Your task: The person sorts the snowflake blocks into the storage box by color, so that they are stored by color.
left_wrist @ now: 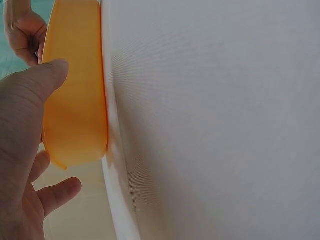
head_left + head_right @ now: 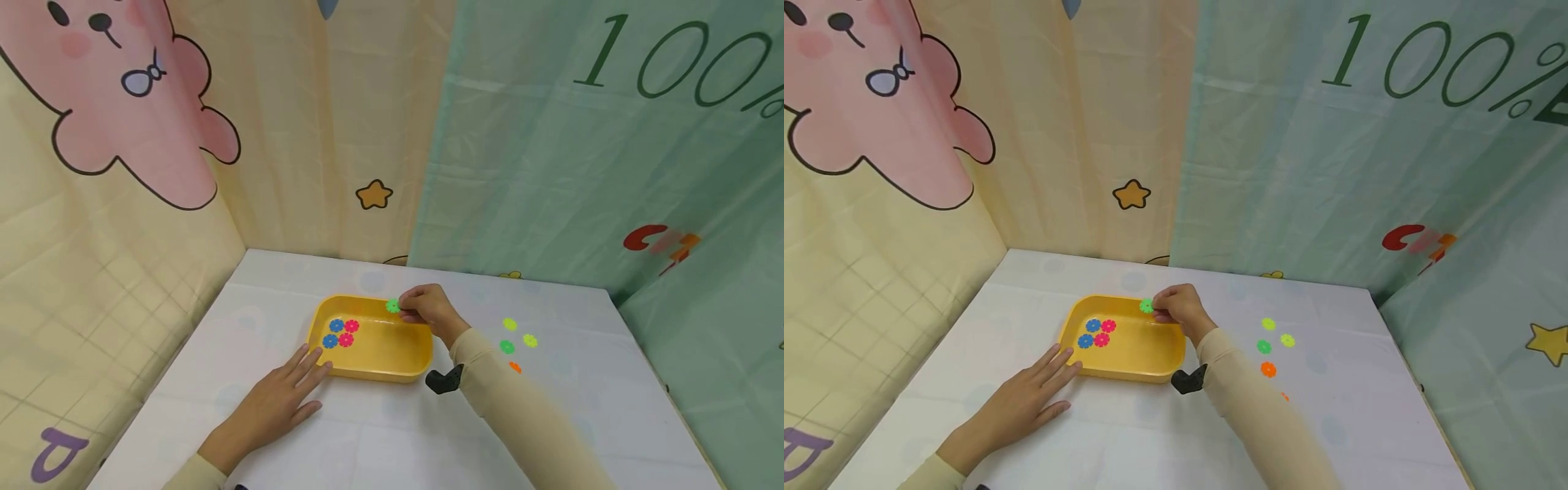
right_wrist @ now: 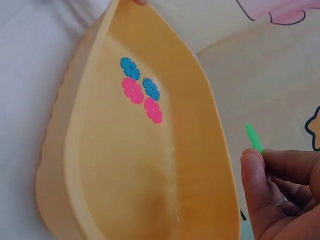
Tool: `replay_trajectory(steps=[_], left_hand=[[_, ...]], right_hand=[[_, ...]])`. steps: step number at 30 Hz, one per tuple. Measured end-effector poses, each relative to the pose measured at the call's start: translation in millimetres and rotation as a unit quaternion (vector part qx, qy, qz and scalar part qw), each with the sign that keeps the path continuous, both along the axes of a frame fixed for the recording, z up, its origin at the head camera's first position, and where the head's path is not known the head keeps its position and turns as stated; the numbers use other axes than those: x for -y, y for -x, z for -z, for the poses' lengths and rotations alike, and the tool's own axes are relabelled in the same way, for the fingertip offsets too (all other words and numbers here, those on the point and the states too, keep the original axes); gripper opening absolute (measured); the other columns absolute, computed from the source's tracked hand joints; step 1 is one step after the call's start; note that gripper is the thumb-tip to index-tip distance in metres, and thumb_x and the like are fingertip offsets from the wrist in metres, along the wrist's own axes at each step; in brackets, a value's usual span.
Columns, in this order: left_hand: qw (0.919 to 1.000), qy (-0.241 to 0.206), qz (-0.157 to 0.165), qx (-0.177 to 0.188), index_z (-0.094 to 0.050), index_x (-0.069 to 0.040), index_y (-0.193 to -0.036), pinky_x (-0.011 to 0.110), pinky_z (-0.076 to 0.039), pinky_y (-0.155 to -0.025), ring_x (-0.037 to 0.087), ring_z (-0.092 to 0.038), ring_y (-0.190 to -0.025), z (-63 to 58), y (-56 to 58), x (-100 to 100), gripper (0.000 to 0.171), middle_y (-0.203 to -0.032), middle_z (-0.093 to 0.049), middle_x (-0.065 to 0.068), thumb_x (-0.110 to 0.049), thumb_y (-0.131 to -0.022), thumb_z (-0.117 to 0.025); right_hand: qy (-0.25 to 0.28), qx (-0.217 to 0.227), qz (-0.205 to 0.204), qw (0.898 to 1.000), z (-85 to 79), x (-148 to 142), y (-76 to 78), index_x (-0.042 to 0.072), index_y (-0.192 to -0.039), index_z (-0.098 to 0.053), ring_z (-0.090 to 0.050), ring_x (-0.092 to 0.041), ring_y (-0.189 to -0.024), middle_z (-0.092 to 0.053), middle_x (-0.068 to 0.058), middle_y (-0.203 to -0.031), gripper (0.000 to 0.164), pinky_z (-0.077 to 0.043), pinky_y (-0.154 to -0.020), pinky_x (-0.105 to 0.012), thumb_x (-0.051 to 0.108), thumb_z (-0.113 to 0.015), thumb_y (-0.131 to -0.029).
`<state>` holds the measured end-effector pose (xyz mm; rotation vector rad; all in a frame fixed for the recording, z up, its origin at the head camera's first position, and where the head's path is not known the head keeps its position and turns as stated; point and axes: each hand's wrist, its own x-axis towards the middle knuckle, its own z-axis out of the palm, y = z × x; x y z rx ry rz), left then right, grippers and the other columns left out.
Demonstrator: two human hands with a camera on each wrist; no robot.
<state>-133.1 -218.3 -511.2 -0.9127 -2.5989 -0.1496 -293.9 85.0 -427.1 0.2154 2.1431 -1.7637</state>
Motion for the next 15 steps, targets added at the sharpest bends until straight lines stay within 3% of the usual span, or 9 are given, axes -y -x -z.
replay_trajectory(steps=[15], left_hand=[[1.0, 0.003, -0.002, 0.001, -0.053, -0.015, -0.149, 0.048, -0.057, -0.091, 0.037, -0.043, -0.144, 0.2, -0.8, 0, 0.075, -0.155, -0.048, 0.015, -0.042, -0.085, -0.081]], right_hand=[[-0.024, -0.002, -0.011, 1.0, 14.0, 24, -1.2, -0.003, -0.101, -0.07, -0.068, -0.016, -0.065, -0.07, -0.012, -0.085, 0.008, -0.061, -0.065, -0.026, 0.0, -0.07, -0.093]])
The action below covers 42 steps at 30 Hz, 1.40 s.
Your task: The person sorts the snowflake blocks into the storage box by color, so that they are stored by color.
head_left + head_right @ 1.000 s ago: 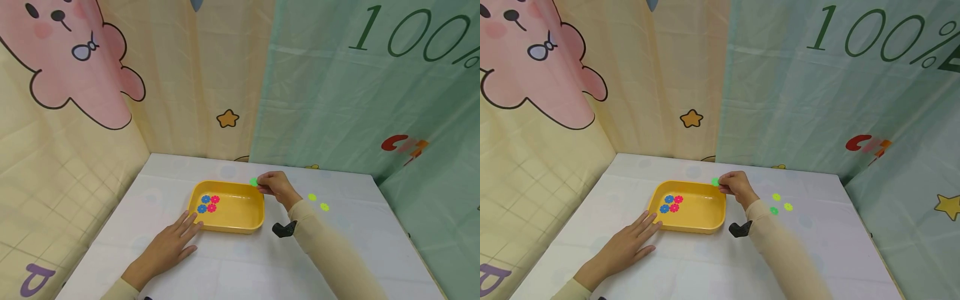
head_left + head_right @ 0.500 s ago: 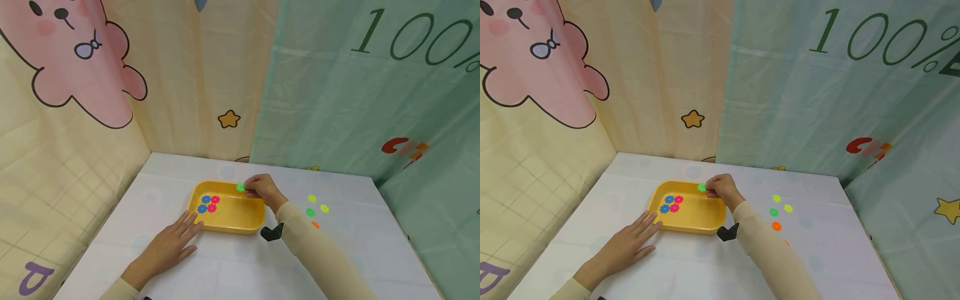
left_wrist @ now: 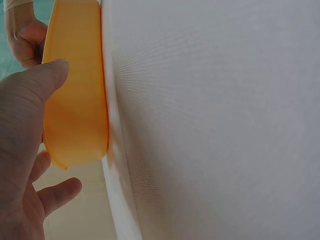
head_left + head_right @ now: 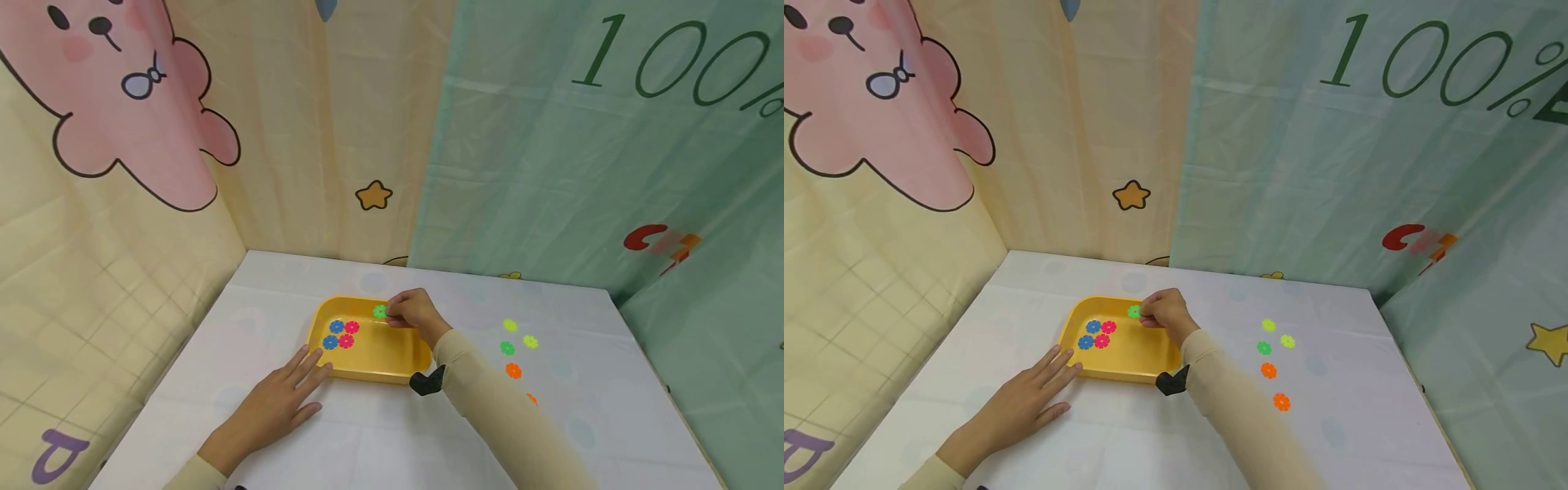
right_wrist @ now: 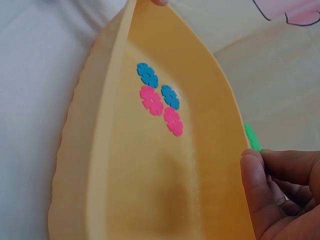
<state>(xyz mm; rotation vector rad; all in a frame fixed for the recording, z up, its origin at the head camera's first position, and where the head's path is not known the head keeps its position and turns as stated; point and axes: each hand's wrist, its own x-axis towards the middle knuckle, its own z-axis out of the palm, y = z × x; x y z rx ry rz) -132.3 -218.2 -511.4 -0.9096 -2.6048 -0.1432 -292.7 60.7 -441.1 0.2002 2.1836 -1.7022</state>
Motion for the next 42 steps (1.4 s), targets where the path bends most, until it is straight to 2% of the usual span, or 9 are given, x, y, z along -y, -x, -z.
replay_trajectory(steps=[13, 21, 31, 38, 42], left_hand=[[1.0, 0.007, 0.001, 0.001, -0.054, -0.015, -0.148, 0.048, -0.057, -0.092, 0.038, -0.045, -0.143, -0.2, 0.8, 0, 0.074, -0.154, -0.049, 0.015, -0.043, -0.085, -0.081], [1.0, -0.001, 0.005, -0.003, -0.054, -0.015, -0.148, 0.048, -0.057, -0.091, 0.038, -0.043, -0.144, 0.0, 1.3, 0, 0.074, -0.155, -0.049, 0.015, -0.041, -0.084, -0.082], [0.9999, 0.004, 0.006, -0.011, -0.054, -0.015, -0.148, 0.046, -0.058, -0.09, 0.037, -0.044, -0.143, 1.0, 1.2, 2, 0.075, -0.154, -0.05, 0.014, -0.042, -0.084, -0.081], [1.0, 0.003, 0.004, -0.006, -0.054, -0.016, -0.148, 0.047, -0.057, -0.091, 0.037, -0.044, -0.144, 0.2, 0.4, 3, 0.074, -0.154, -0.05, 0.014, -0.043, -0.085, -0.081], [1.0, 0.001, 0.004, -0.001, -0.054, -0.015, -0.148, 0.047, -0.057, -0.092, 0.037, -0.044, -0.144, 0.0, -0.1, 2, 0.073, -0.154, -0.049, 0.015, -0.042, -0.085, -0.081]], right_hand=[[-0.012, 0.0, 0.007, 1.0, 10.0, 14, 1.0, -0.005, -0.1, -0.068, -0.067, -0.017, -0.065, -0.069, -0.014, -0.085, 0.007, -0.061, -0.066, -0.026, -0.003, -0.069, -0.093], [-0.012, 0.002, 0.009, 1.0, 13.6, 20, 1.6, -0.004, -0.093, -0.067, -0.066, -0.016, -0.063, -0.067, -0.013, -0.086, 0.004, -0.062, -0.068, -0.028, -0.005, -0.07, -0.092], [-0.024, -0.001, -0.001, 1.0, 18.3, 27, -1.9, -0.004, -0.092, -0.068, -0.064, -0.017, -0.068, -0.066, -0.014, -0.092, 0.004, -0.06, -0.066, -0.023, -0.007, -0.071, -0.09], [-0.061, -0.012, -0.002, 0.998, 25.3, 33, -4.1, -0.004, -0.092, -0.07, -0.065, -0.017, -0.068, -0.065, -0.013, -0.089, 0.003, -0.061, -0.071, -0.027, -0.006, -0.071, -0.09], [-0.093, -0.024, -0.01, 0.995, 31.5, 38, -3.3, -0.003, -0.087, -0.07, -0.065, -0.016, -0.064, -0.063, -0.012, -0.087, 0.005, -0.062, -0.071, -0.03, -0.007, -0.072, -0.087]])
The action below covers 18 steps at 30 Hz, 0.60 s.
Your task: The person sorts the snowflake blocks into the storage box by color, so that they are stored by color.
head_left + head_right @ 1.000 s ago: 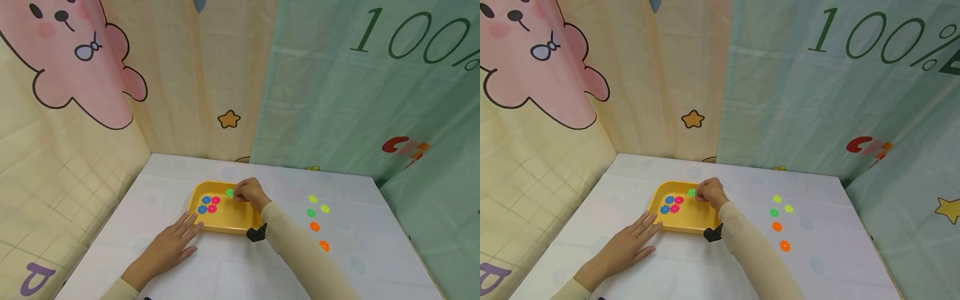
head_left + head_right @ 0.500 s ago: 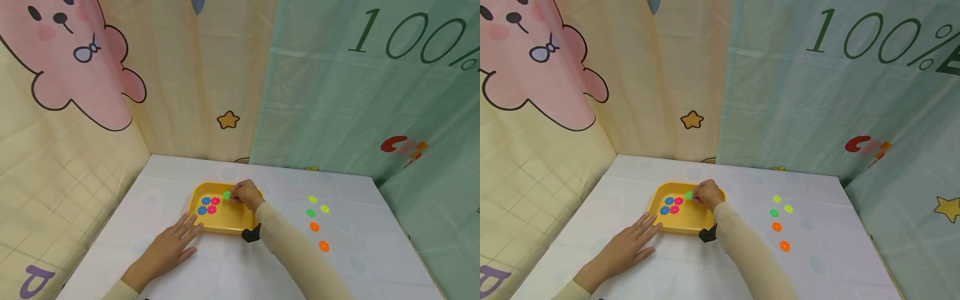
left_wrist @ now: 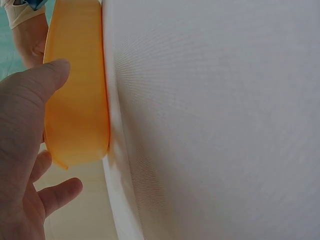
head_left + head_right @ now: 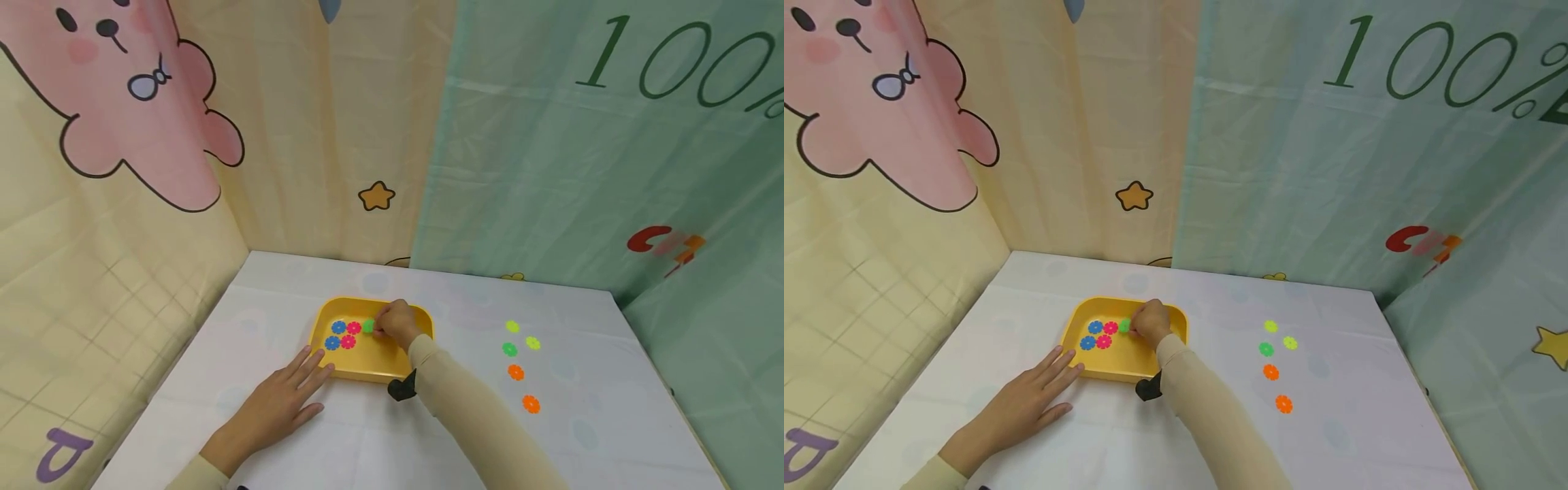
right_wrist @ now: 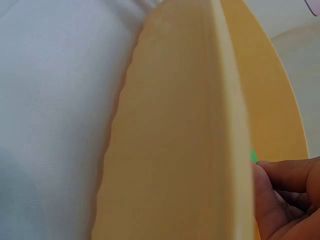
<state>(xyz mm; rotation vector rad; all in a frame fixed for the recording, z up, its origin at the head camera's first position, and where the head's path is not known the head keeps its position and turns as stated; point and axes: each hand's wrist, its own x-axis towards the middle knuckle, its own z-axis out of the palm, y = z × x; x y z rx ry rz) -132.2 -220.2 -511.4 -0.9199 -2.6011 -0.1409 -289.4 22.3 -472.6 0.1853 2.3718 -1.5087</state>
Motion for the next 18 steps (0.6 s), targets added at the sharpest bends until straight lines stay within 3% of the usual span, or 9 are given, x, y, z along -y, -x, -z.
replay_trajectory(steps=[4, 8, 13, 18], left_hand=[[0.9999, 0.003, -0.004, 0.011, -0.054, -0.016, -0.148, 0.048, -0.057, -0.093, 0.037, -0.043, -0.145, -0.5, -0.2, -0.7, 0.073, -0.155, -0.049, 0.014, -0.043, -0.086, -0.08], [0.9998, 0.001, -0.008, 0.016, -0.054, -0.016, -0.148, 0.048, -0.056, -0.094, 0.036, -0.042, -0.145, -1.1, -0.4, -0.6, 0.073, -0.155, -0.049, 0.014, -0.043, -0.086, -0.08], [0.9999, -0.001, -0.004, 0.012, -0.054, -0.016, -0.148, 0.047, -0.056, -0.094, 0.036, -0.043, -0.144, -1.6, -0.2, -0.5, 0.072, -0.154, -0.049, 0.014, -0.043, -0.086, -0.08], [0.9999, -0.003, -0.002, 0.01, -0.055, -0.015, -0.148, 0.048, -0.056, -0.094, 0.037, -0.044, -0.144, -0.3, 0.1, -0.3, 0.073, -0.154, -0.05, 0.014, -0.042, -0.086, -0.08]], right_hand=[[-0.027, -0.002, 0.001, 1.0, 4.6, 3.4, 2.6, 0.001, -0.081, -0.066, -0.064, -0.015, -0.06, -0.063, -0.011, -0.084, 0.011, -0.061, -0.066, -0.028, -0.007, -0.072, -0.086], [-0.049, 0.0, 0.002, 0.999, 6.0, 5.5, 4.7, 0.0, -0.085, -0.069, -0.065, -0.016, -0.058, -0.065, -0.012, -0.084, 0.007, -0.061, -0.064, -0.027, -0.006, -0.073, -0.087], [-0.055, 0.006, 0.01, 0.998, 7.1, 7.5, 5.6, -0.003, -0.092, -0.071, -0.068, -0.017, -0.06, -0.065, -0.012, -0.086, 0.004, -0.061, -0.066, -0.028, -0.004, -0.073, -0.089], [-0.059, -0.004, 0.008, 0.998, 11.1, 9.1, 4.9, -0.002, -0.089, -0.071, -0.068, -0.018, -0.059, -0.066, -0.012, -0.081, 0.003, -0.06, -0.062, -0.027, -0.003, -0.074, -0.088]])
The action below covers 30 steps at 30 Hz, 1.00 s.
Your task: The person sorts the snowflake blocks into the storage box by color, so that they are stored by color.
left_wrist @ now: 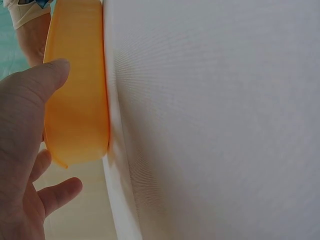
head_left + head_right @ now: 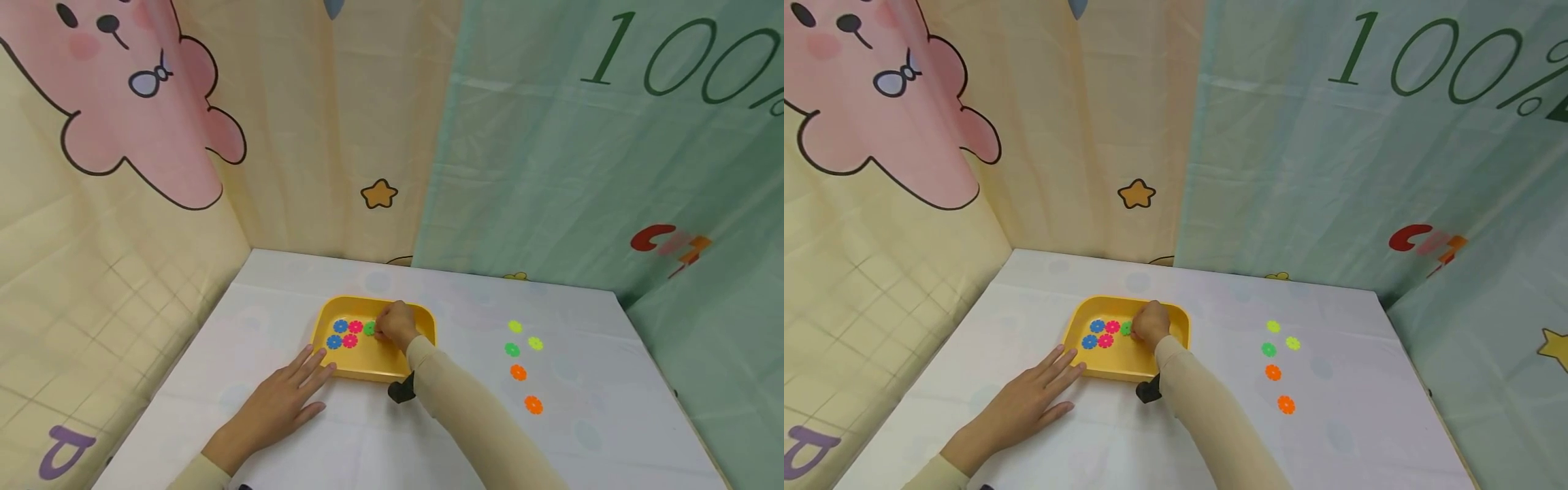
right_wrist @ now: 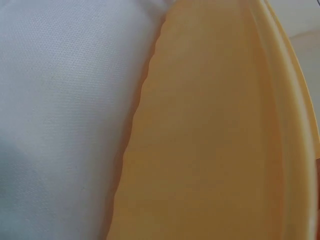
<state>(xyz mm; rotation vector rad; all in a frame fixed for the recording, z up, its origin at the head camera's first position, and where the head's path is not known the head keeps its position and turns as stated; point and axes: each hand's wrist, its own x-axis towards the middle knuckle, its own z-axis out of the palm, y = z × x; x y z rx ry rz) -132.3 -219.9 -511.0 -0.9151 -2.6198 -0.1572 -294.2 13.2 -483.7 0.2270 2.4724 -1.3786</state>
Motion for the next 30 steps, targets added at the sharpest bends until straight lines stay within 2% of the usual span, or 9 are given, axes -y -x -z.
replay_trajectory(steps=[9, 20, 26, 30], left_hand=[[1.0, 0.002, 0.001, -0.005, -0.055, -0.014, -0.148, 0.048, -0.057, -0.093, 0.038, -0.044, -0.143, 1.2, 0.2, 0, 0.072, -0.154, -0.05, 0.015, -0.042, -0.086, -0.08], [0.9996, 0.017, -0.014, 0.018, -0.053, -0.017, -0.149, 0.047, -0.056, -0.096, 0.036, -0.041, -0.146, -0.3, -0.5, -1, 0.072, -0.156, -0.048, 0.013, -0.045, -0.088, -0.078], [0.9997, 0.012, -0.014, 0.016, -0.054, -0.017, -0.149, 0.048, -0.056, -0.096, 0.036, -0.041, -0.146, -1.4, -0.6, -1, 0.072, -0.156, -0.048, 0.013, -0.044, -0.087, -0.079], [0.9995, 0.013, -0.016, 0.022, -0.053, -0.017, -0.149, 0.049, -0.055, -0.097, 0.036, -0.04, -0.147, -1.7, -0.7, -1, 0.072, -0.157, -0.047, 0.013, -0.044, -0.088, -0.078]], right_hand=[[-0.01, -0.012, 0.002, 1.0, 3.3, 1, -0.3, -0.002, -0.088, -0.07, -0.068, -0.018, -0.058, -0.066, -0.01, -0.077, 0.003, -0.06, -0.059, -0.026, -0.003, -0.074, -0.088], [-0.012, -0.012, -0.001, 1.0, -2.4, -1, -1.6, -0.001, -0.089, -0.072, -0.068, -0.019, -0.058, -0.065, -0.008, -0.074, 0.004, -0.059, -0.061, -0.026, -0.001, -0.069, -0.091], [0.032, -0.013, -0.009, 0.999, -10.4, -6, -6.4, -0.003, -0.091, -0.073, -0.07, -0.024, -0.067, -0.069, -0.012, -0.078, 0.005, -0.062, -0.071, -0.033, 0.0, -0.069, -0.091], [0.072, -0.017, -0.012, 0.997, -20.6, -12, -10.4, -0.006, -0.093, -0.072, -0.069, -0.024, -0.068, -0.068, -0.014, -0.083, 0.007, -0.062, -0.071, -0.032, -0.002, -0.067, -0.092]])
